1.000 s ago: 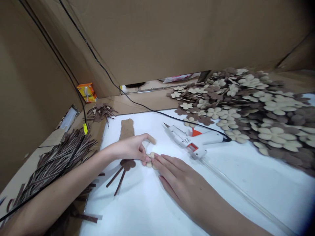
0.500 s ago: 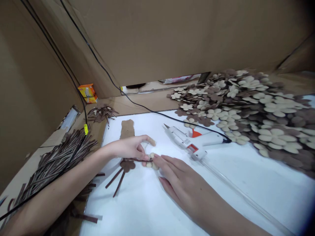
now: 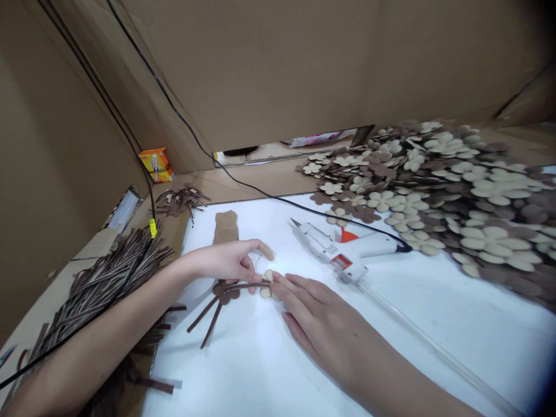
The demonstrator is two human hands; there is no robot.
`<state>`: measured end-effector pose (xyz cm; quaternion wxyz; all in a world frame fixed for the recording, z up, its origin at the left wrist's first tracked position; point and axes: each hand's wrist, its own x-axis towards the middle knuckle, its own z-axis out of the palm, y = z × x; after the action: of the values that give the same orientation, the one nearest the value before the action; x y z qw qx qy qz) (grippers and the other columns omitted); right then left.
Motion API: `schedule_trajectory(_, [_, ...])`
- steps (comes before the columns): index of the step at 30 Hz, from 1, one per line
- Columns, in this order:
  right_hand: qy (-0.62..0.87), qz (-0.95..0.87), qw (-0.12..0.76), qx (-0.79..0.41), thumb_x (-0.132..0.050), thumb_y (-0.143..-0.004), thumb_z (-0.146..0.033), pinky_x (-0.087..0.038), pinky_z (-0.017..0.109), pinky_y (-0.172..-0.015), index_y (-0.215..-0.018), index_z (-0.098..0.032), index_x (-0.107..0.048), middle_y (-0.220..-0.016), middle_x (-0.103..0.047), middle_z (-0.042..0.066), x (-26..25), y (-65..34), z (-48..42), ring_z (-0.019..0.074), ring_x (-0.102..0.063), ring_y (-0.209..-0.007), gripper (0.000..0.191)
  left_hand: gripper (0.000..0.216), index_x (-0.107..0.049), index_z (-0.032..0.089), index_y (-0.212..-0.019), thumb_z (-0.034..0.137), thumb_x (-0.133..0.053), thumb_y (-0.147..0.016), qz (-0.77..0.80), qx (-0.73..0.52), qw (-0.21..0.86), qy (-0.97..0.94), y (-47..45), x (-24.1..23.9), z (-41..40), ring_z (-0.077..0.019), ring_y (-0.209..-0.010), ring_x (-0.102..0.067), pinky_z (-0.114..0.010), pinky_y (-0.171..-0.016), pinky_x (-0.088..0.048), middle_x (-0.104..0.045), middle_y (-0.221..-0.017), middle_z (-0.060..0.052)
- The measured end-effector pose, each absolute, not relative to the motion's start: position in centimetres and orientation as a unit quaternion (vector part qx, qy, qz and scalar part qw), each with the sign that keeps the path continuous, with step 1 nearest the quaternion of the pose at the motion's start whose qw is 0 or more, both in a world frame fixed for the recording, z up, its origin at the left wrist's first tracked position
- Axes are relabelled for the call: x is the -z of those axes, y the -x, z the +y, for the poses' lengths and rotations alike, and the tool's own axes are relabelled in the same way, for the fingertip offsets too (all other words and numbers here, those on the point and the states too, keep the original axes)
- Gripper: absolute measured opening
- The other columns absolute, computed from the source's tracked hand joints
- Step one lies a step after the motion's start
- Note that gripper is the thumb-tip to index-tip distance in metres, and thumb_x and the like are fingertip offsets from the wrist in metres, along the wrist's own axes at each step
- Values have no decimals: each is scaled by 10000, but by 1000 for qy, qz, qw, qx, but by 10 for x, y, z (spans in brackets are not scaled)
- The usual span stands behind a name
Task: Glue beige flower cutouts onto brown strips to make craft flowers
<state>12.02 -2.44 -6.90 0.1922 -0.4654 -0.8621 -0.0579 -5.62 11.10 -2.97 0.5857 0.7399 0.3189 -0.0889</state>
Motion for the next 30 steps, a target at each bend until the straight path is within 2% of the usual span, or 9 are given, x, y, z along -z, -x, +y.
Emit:
schedule_trajectory(10, [454, -867, 199, 54, -368, -853, -113, -550, 445, -789, -1135, -65, -574, -1154, -610, 129, 68, -120, -23, 289, -563, -1030, 352, 500, -392, 203, -1208, 283, -585, -754, 328, 114, 586, -732, 55, 23, 107, -74, -419, -426, -168, -388, -288, -574, -605, 32])
schedule_trajectory(17, [477, -843, 247, 31, -396, -852, -136, -543, 442, -771, -1212, -4, -463, -1077, -594, 223, 73, -122, -27, 295, -567, -987, 390, 465, -399, 228, -1198, 399, -534, -787, 342, 140, 537, -758, 54, 11, 104, -79, -390, -428, -176, -377, -325, -585, -604, 33])
schedule_trajectory(21, [488, -836, 252, 4, -414, -849, -151, -526, 440, -799, -1251, -49, -409, -1101, -568, 213, 77, -123, -27, 283, -556, -1006, 415, 366, -511, 186, -1033, 475, -400, -837, 394, 102, 471, -783, 51, 11, 101, -79, -373, -410, -184, -358, -315, -618, -626, -4])
schedule_trajectory(25, [499, -828, 253, -29, -411, -852, -163, -513, 435, -828, -1271, -93, -369, -1124, -565, 189, 76, -124, -27, 266, -554, -1027, 427, 386, -560, 165, -807, 524, -417, -806, 406, 96, 441, -795, 49, 17, 99, -81, -377, -420, -183, -346, -316, -631, -606, -14])
schedule_trajectory(30, [545, -791, 261, -93, -438, -845, -189, -514, 399, -831, -1256, -138, -378, -1137, -572, 154, 70, -123, -24, 242, -556, -1048, 418, 416, -592, 155, -794, 556, -490, -753, 391, 125, 490, -769, 50, 23, 98, -71, -368, -446, -173, -349, -327, -644, -611, -19])
